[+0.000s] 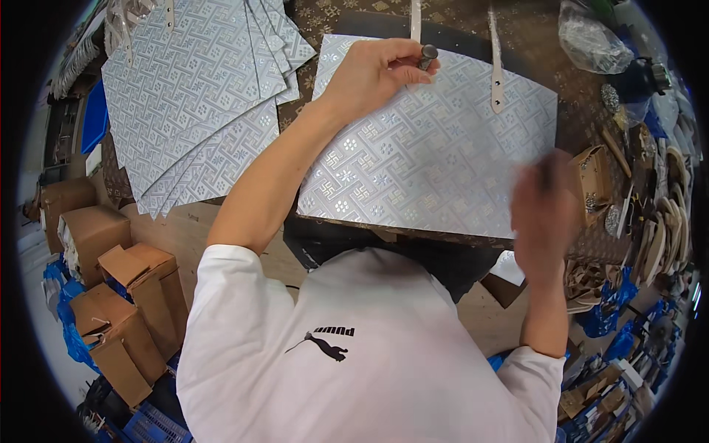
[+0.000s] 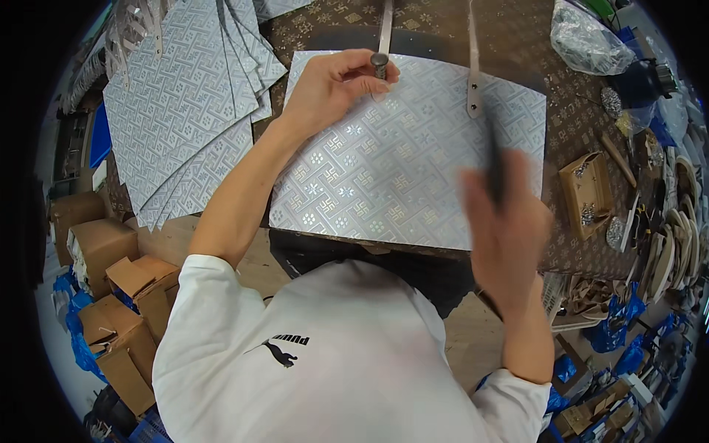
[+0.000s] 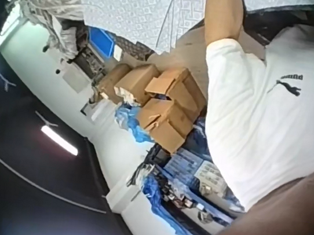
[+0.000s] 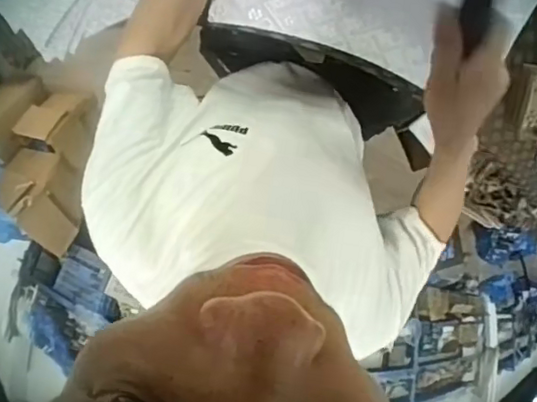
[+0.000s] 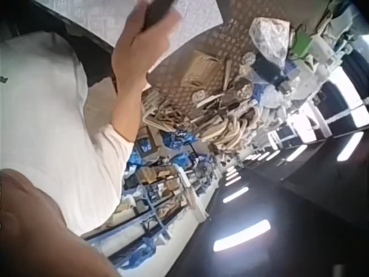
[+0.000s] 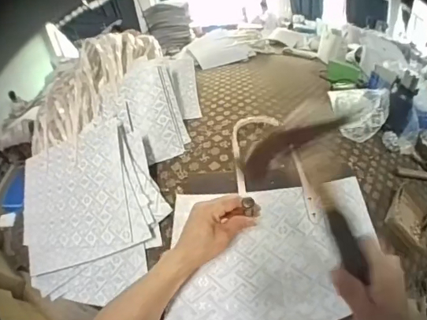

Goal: Attaching handles and metal studs to handbags using a hammer.

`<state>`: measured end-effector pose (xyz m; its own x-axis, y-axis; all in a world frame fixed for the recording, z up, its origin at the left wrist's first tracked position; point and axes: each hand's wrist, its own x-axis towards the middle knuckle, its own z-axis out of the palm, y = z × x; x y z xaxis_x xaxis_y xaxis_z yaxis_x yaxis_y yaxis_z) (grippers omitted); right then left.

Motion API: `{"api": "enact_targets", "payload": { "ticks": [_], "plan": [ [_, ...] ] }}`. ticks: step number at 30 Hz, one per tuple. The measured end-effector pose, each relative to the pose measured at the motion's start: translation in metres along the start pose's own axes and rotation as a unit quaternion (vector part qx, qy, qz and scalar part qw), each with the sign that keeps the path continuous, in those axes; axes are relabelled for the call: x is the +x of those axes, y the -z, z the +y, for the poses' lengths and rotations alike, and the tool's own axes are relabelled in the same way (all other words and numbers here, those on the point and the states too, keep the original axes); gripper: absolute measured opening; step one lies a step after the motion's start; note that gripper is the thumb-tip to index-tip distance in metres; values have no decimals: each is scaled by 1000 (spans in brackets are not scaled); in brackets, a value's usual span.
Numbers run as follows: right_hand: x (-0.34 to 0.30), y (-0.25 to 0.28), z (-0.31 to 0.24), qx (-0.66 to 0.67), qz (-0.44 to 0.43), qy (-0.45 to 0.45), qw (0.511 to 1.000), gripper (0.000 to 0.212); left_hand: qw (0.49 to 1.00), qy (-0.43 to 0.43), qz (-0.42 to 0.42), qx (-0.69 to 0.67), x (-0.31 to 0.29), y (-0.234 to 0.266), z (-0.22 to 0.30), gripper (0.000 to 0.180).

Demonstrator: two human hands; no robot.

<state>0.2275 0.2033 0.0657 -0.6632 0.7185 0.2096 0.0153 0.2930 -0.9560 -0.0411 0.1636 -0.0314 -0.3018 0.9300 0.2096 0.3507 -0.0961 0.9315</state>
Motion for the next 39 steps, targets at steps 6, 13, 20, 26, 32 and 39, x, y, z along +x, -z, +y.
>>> {"api": "enact_targets", "payload": {
  "ticks": [6,13,20,26,32,39],
  "plan": [
    [-8,31,-15,-161,71,-150,973,18,995,-52,16,-89,27,-20,-2,20],
    [-29,74,0,-42,259,-191,946,21,991,-30,-64,-111,85,-82,14,19],
    [-33,81,16,-79,230,-201,949,20,994,-60,-59,-73,93,-94,2,19],
    [-10,70,-20,-185,298,-189,917,18,998,-57,-30,-24,86,-99,3,19],
    [4,85,43,-290,32,-70,954,13,998,-60,-34,-10,86,-101,5,19],
    [-28,83,-1,-75,163,-191,965,16,990,-81,-55,-102,78,-93,4,19]
  ]
}}
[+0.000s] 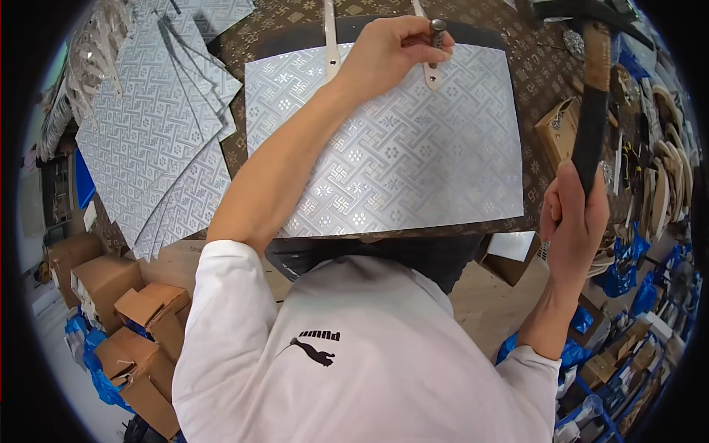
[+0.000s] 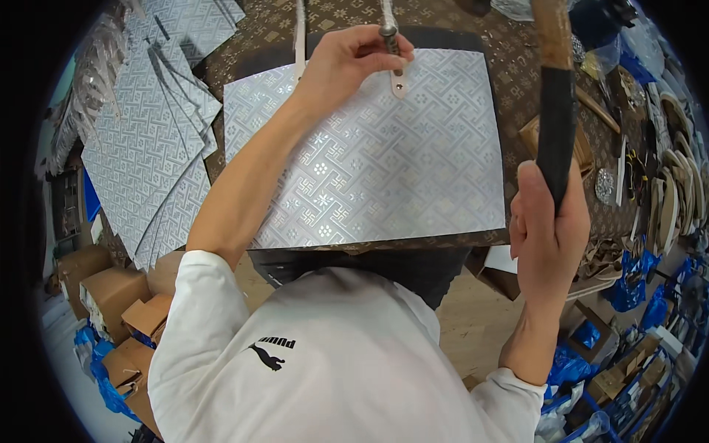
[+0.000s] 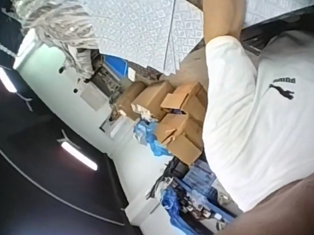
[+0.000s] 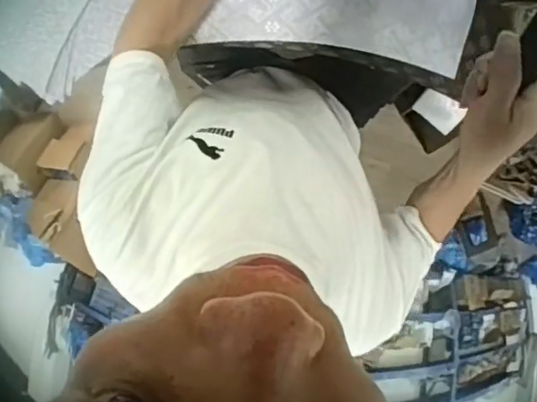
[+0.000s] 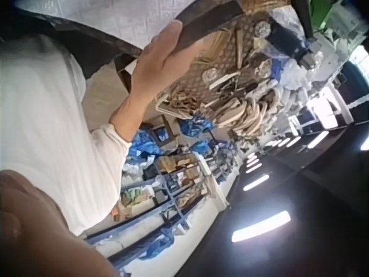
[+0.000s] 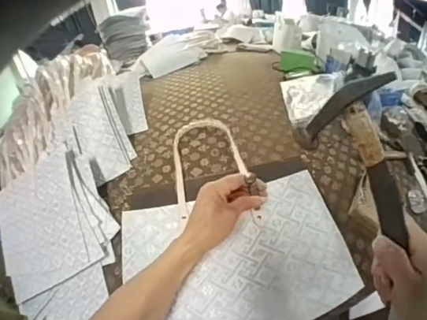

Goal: Attaching handles and metal studs to handbags using a hammer.

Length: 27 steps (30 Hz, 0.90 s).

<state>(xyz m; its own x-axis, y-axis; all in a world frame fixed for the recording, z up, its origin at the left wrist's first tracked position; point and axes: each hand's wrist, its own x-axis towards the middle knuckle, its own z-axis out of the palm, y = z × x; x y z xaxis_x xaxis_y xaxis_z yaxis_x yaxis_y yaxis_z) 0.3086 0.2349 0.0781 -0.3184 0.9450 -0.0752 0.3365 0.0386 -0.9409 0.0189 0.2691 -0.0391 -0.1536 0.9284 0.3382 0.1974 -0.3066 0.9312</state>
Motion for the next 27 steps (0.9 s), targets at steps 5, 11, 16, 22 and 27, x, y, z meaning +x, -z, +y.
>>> {"api": "enact_targets", "payload": {
  "ticks": [5,11,16,22,27],
  "plan": [
    [-7,3,10,0,1,-35,999,17,996,66,-39,-44,-9,-9,4,20],
    [-14,26,-23,85,25,97,991,16,997,62,-38,28,-9,-11,11,21],
    [14,-2,29,-297,76,372,876,17,996,48,-42,64,-10,-11,13,19],
    [-9,3,28,-19,3,11,1000,15,997,70,-40,-18,-11,-8,15,18],
    [-13,12,51,125,18,-47,991,17,971,204,104,-71,-31,51,46,42]
  ]
}}
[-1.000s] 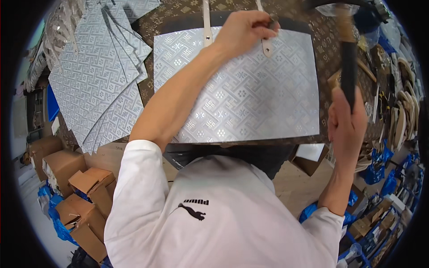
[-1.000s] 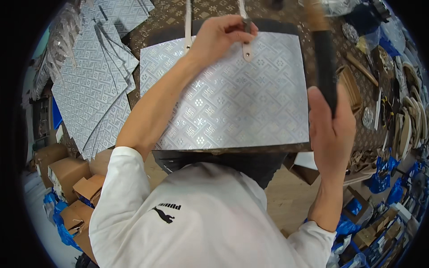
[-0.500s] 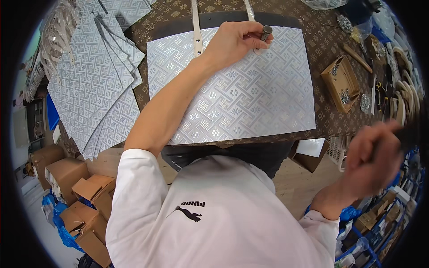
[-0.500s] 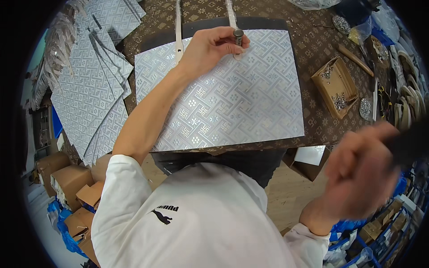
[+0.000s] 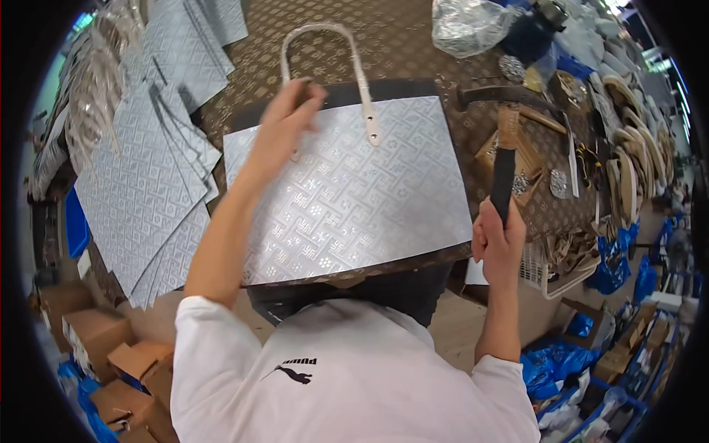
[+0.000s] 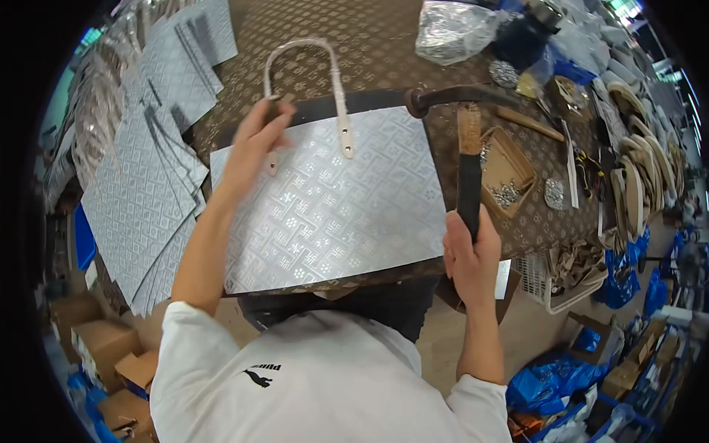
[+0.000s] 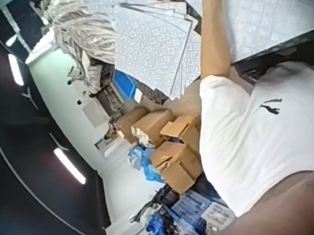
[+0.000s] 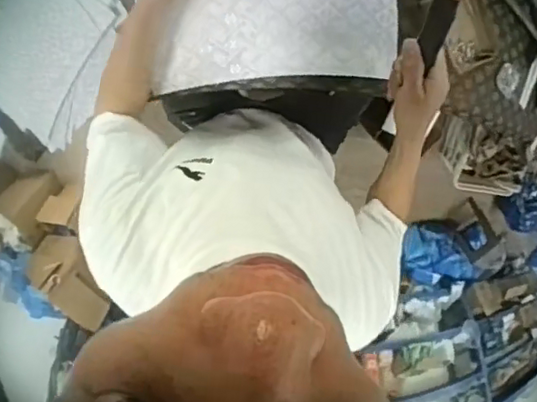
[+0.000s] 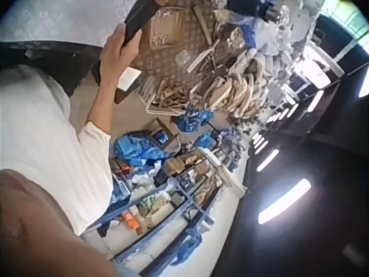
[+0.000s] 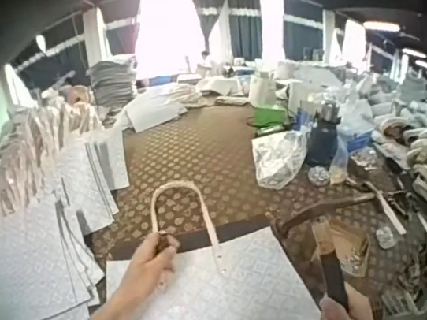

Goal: Attaching handles and metal studs to handbags using a hammer.

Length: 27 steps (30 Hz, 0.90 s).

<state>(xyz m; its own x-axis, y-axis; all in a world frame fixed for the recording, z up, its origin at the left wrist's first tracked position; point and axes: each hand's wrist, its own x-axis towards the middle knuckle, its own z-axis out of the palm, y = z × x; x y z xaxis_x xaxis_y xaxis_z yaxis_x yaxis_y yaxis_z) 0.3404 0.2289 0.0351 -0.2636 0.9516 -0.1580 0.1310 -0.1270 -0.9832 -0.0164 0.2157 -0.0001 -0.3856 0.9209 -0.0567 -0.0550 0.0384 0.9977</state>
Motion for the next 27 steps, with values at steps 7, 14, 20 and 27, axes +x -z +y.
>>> {"api": "enact_targets", "payload": {
  "ticks": [7,14,20,27],
  "plan": [
    [11,22,47,69,74,-8,995,18,822,-114,4,558,-32,57,-1,54],
    [22,30,71,112,165,30,979,21,807,-9,-8,590,34,63,31,44],
    [24,28,92,128,161,0,979,19,710,-304,270,575,179,87,92,38],
    [21,39,100,171,200,27,964,25,693,-321,232,603,91,115,127,26]
  ]
}}
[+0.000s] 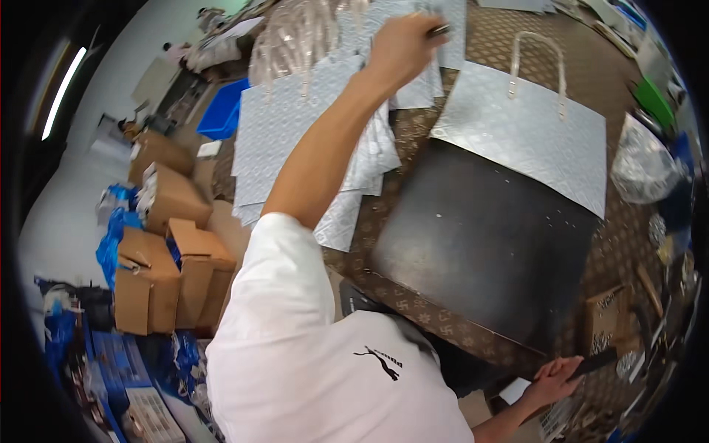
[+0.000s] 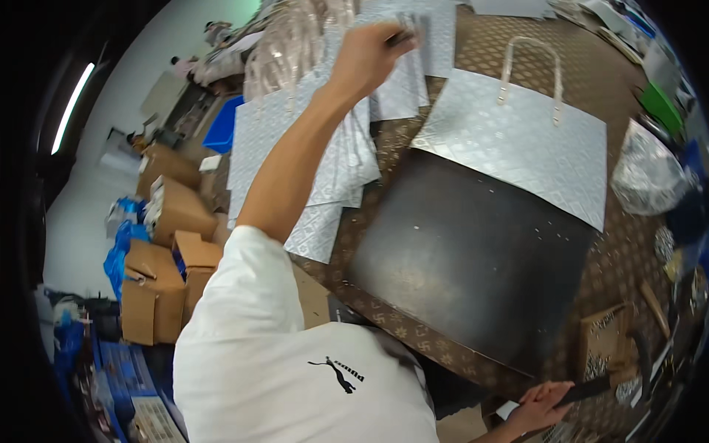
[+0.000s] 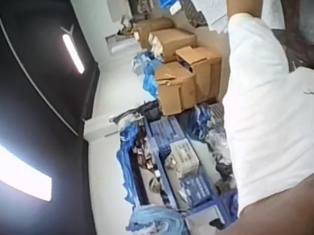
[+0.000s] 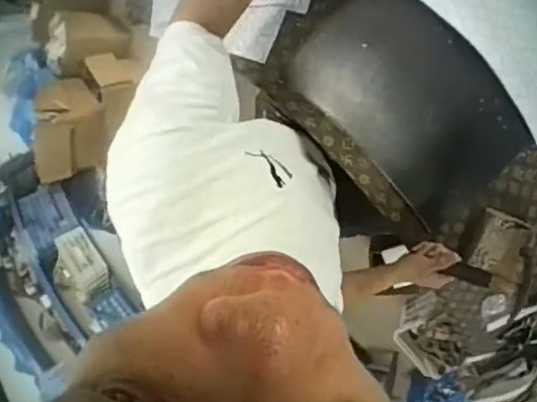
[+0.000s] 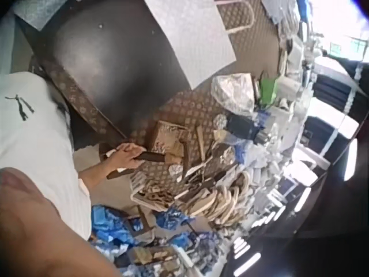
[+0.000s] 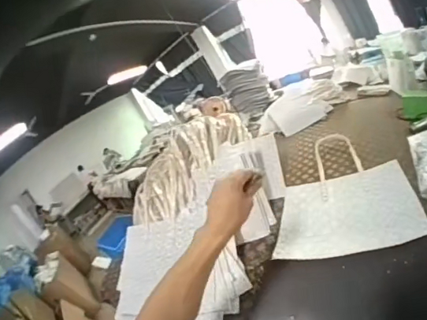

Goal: Attaching handles and metal studs to handbags using a hammer.

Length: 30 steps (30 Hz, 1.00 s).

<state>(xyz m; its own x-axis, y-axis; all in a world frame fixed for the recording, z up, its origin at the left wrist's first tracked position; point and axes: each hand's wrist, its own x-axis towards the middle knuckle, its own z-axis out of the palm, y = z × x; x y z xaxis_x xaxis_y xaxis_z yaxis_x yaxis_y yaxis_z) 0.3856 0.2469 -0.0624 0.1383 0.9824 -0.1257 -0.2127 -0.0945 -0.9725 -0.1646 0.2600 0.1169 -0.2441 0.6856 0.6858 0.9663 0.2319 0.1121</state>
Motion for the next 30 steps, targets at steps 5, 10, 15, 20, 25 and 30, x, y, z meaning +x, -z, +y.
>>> {"api": "enact_targets", "payload": {
  "ticks": [5,10,15,20,25,30],
  "plan": [
    [7,-3,-4,-69,-18,25,997,26,953,215,-145,156,-143,124,-162,54],
    [6,-11,-23,76,63,-130,987,29,947,205,-203,142,-168,126,-257,89],
    [-33,-14,-39,297,-213,-240,899,40,962,157,-173,140,-149,155,-248,55],
    [-56,-19,-42,294,-261,-269,880,38,971,187,-147,-35,-133,209,-239,20],
    [-63,-12,-50,229,-264,-234,907,38,954,210,-184,-111,-80,251,-84,25],
    [-60,6,-56,215,-232,-186,930,37,924,175,-297,-167,-78,150,49,36]
  ]
}}
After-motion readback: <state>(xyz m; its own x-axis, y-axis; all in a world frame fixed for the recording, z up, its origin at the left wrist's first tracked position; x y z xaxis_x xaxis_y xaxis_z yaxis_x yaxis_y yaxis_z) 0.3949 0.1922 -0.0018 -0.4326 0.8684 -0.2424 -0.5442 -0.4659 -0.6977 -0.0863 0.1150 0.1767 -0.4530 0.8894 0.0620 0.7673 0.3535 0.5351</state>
